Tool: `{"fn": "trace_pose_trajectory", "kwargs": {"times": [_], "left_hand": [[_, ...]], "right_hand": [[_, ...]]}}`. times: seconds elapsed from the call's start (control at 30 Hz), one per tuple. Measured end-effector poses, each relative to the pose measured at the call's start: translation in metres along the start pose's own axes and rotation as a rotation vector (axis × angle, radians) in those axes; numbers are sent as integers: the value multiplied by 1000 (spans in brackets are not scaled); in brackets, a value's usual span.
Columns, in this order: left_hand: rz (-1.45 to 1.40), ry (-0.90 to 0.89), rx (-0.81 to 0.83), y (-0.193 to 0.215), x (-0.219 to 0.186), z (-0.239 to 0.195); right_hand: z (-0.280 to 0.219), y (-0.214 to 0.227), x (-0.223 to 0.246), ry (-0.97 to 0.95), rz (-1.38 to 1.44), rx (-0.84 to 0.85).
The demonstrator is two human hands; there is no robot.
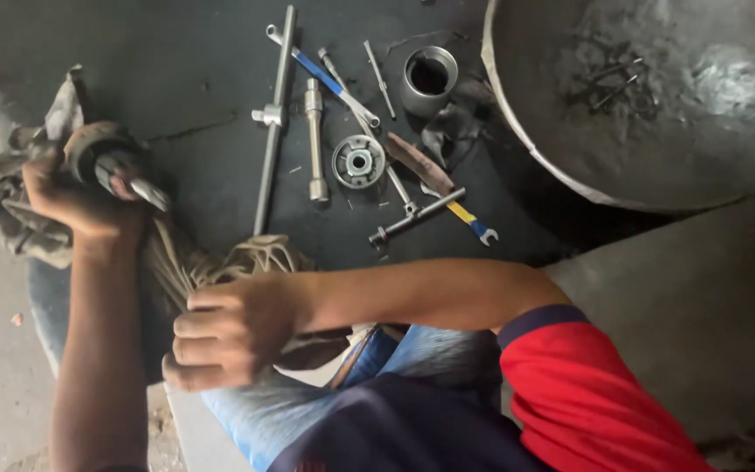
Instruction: The person cleans a cylindrical motor component with a rag, then uses a socket wrench to tighten a nut on the shaft. They insert a bearing into the housing, align and insert the rotor, and finally fit a cylindrical metal casing over the assembly.
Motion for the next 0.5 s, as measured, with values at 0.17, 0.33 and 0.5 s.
{"fn": "trace_pose_trajectory", "kwargs": {"times": [0.17, 0.33, 0.5], "left_hand": [[-248, -265, -406, -53, 10, 26], [-253, -336, -480, -59, 26, 55], [-307, -200, -433, -65, 41, 71]], "right_hand": [[3, 5, -5, 60, 131, 10], [7, 19, -16, 44, 134, -47], [9, 45, -51, 98, -45, 43]]}}
Point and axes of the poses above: each hand's wrist, its own z-axis towards the middle knuckle, its own y-axis out of the back of the hand, x = y × z, the point moved 1 cm from there along z, towards the middle knuckle, and after that the axes turned 14 degrees about y, right-handed, at the moved point
